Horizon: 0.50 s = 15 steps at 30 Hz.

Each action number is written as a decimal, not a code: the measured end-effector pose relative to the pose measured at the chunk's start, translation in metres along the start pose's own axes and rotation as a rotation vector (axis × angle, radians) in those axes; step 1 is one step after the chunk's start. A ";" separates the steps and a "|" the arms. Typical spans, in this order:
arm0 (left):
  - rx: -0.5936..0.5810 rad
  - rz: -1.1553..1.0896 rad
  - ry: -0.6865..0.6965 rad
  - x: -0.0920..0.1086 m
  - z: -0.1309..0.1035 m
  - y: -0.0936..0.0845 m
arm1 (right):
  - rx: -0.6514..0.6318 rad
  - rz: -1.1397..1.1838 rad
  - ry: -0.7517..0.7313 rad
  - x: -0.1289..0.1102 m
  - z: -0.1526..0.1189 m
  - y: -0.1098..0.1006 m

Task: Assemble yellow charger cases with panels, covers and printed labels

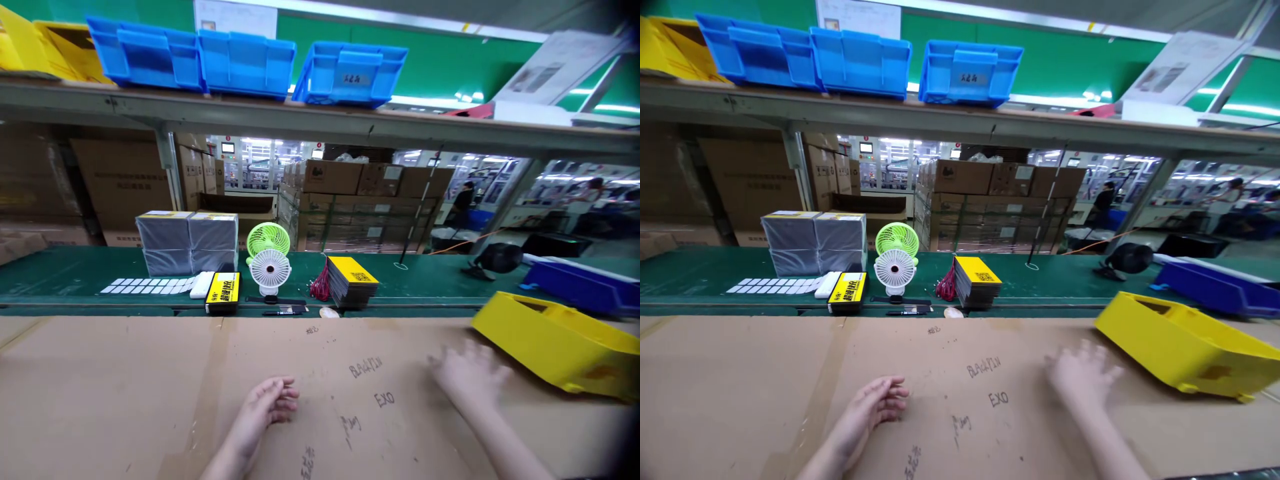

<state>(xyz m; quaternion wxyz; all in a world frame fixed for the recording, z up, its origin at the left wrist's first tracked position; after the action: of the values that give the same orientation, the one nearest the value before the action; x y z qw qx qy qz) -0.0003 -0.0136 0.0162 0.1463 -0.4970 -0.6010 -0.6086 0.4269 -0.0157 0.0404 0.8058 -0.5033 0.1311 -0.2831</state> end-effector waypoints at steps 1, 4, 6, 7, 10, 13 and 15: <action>-0.001 0.003 -0.003 -0.001 0.000 0.001 | -0.035 0.006 -0.076 -0.028 -0.007 0.002; 0.001 0.014 0.009 -0.001 0.003 -0.002 | -0.108 0.061 -0.351 -0.117 -0.030 0.006; 0.002 0.013 0.019 0.000 0.005 -0.007 | -0.124 0.100 -0.465 -0.166 -0.039 0.003; 0.010 0.005 0.022 0.001 0.007 -0.010 | -0.110 0.117 -0.496 -0.186 -0.038 -0.002; 0.040 -0.028 0.028 0.004 0.011 -0.019 | -0.025 0.145 -0.487 -0.222 -0.017 -0.024; 0.043 -0.045 0.030 0.005 0.013 -0.021 | 0.054 0.136 -0.370 -0.227 0.028 -0.046; 0.033 -0.046 0.024 0.005 0.014 -0.020 | 0.065 0.110 -0.280 -0.218 0.061 -0.052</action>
<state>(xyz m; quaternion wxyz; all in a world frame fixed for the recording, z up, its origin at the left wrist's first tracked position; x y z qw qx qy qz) -0.0126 0.0055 0.0056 0.1476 -0.4731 -0.6205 -0.6078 0.2643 0.1402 0.0984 0.8465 -0.5034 0.0355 -0.1696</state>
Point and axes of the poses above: each hand's wrist, its own z-axis towards the middle knuckle, its own y-axis out of the palm, x = y × z, the point moved 1 cm from there along z, towards the middle knuckle, and after that the axes turned 9 degrees about -z, right-handed, at the moved point
